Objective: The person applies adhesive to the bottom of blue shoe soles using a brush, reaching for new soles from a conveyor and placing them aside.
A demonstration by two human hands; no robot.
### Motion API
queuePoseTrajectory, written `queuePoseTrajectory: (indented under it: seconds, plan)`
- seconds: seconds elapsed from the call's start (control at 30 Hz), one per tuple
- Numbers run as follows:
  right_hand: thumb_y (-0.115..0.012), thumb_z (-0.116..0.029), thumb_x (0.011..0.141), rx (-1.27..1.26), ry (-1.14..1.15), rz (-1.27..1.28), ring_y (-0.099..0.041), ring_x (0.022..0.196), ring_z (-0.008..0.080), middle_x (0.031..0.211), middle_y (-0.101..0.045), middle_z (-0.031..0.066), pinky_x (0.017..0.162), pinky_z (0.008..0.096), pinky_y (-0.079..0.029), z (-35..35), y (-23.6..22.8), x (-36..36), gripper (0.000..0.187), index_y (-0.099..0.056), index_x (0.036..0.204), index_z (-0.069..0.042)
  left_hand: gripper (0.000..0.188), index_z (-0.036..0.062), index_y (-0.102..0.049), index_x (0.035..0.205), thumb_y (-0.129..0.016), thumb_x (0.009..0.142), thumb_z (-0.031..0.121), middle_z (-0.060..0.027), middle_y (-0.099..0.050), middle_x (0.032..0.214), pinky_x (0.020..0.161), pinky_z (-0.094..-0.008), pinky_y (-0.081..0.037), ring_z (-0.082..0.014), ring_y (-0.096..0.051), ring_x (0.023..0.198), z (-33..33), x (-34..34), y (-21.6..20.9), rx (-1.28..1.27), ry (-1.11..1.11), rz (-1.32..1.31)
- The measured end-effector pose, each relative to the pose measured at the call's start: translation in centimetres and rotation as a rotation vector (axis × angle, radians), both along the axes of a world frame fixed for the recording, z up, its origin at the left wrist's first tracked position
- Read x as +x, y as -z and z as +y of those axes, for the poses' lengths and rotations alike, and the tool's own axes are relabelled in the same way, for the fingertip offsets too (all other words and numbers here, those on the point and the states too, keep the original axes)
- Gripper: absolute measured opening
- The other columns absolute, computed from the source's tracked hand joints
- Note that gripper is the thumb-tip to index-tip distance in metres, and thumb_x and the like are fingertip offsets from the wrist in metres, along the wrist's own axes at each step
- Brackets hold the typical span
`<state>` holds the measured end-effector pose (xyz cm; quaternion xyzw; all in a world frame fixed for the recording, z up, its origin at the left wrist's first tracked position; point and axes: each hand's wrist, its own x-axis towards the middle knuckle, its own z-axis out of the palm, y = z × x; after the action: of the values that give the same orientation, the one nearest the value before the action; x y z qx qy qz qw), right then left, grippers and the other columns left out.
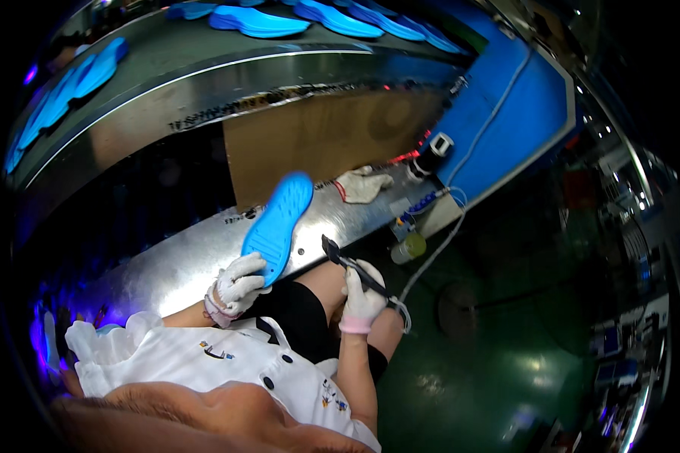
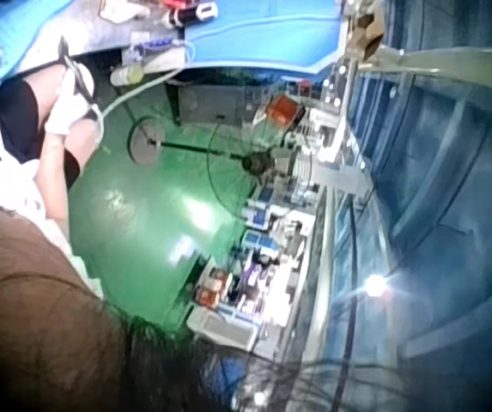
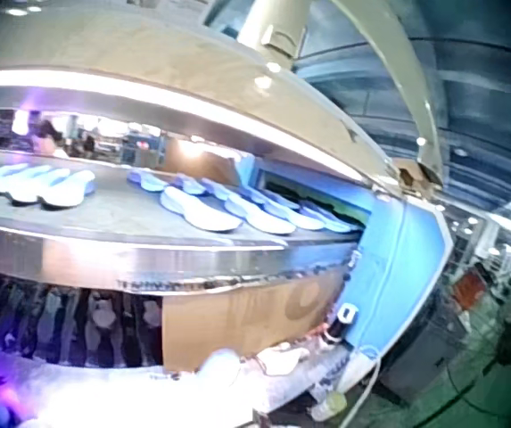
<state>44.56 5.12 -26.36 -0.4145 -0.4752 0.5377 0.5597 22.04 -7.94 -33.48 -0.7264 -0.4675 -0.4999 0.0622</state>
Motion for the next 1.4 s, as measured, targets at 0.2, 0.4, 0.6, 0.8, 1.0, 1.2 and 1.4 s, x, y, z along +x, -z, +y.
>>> queuePoseTrajectory:
  seconds: [0.2,0.4,0.6,0.8,1.0,1.2,1.4]
  plan:
    - [-0.063,-0.002,0.088,-0.068,0.049,0.220,-0.054,0.055,0.0087,0.074,-0.060,0.0039,0.051,0.0211,-0.045,0.7,0.3,0.7,0.019,-0.060,0.105,0.006,0.029,0.0101,-0.064,0.097,-0.073,0.070,0.008,-0.0232,-0.038,0.146,0.101,-0.0444,-0.044,-0.0370,-0.050,0.125,0.2,0.7,1.5,-0.543,-0.170,-0.685]
    - [-0.064,-0.008,0.090,-0.100,-0.055,0.278,-0.049,0.057,0.0061,0.080,-0.060,0.0042,0.047,0.0192,-0.041,0.5,1.1,0.9,0.018,-0.061,0.105,0.002,0.087,0.0036,-0.046,0.128,-0.043,0.084,0.078,-0.0211,-0.053,0.122,0.066,-0.0407,-0.051,-0.0313,-0.060,0.088,7.1,-2.9,1.5,-0.970,0.812,-2.079]
    - [-0.064,-0.006,0.089,-0.138,-0.096,0.092,-0.051,0.054,0.0066,0.074,-0.059,0.0029,0.049,0.0213,-0.043,0.1,2.3,0.1,0.017,-0.063,0.102,0.003,0.105,-0.0011,-0.048,0.131,-0.043,0.076,0.088,-0.0208,-0.061,0.105,0.070,-0.0430,-0.056,-0.0305,-0.064,0.084,9.3,0.9,2.7,-0.980,0.701,-2.379]
    - [-0.074,-0.015,0.083,0.285,0.133,-0.629,-0.068,0.073,0.0207,0.085,-0.072,0.0109,0.067,0.0336,-0.053,5.6,2.7,-4.0,0.019,-0.070,0.094,-0.001,0.092,0.0034,-0.053,0.131,-0.049,0.080,0.080,-0.0220,-0.062,0.117,0.093,-0.0528,-0.050,-0.0342,-0.064,0.100,7.7,6.2,-0.5,-1.020,0.959,-2.116]
    - [-0.077,-0.012,0.078,0.615,-0.193,-0.769,-0.070,0.079,0.0228,0.087,-0.071,0.0111,0.073,0.0340,-0.054,-2.5,-2.5,-3.3,0.017,-0.071,0.093,-0.006,0.090,0.0096,-0.046,0.138,-0.052,0.079,0.078,-0.0150,-0.058,0.130,0.065,-0.0427,-0.053,-0.0320,-0.062,0.108,7.7,3.2,-0.4,-0.777,1.114,-2.084]
    - [-0.073,-0.010,0.082,0.856,0.129,-0.679,-0.066,0.071,0.0293,0.077,-0.066,0.0116,0.065,0.0378,-0.053,-0.3,-5.3,-4.3,0.013,-0.068,0.093,-0.005,0.094,0.0091,-0.042,0.143,-0.051,0.080,0.078,-0.0162,-0.055,0.135,0.087,-0.0497,-0.052,-0.0346,-0.056,0.120,5.4,7.4,-2.7,-0.787,1.259,-2.140]
    - [-0.075,-0.001,0.078,0.374,-0.028,-0.227,-0.065,0.068,0.0154,0.083,-0.070,0.0091,0.064,0.0303,-0.054,-1.2,-6.1,-3.5,0.016,-0.068,0.093,-0.004,0.105,0.0100,-0.042,0.142,-0.056,0.070,0.085,-0.0178,-0.056,0.130,0.091,-0.0487,-0.053,-0.0397,-0.060,0.110,5.4,6.5,-4.6,-0.869,1.664,-2.016]
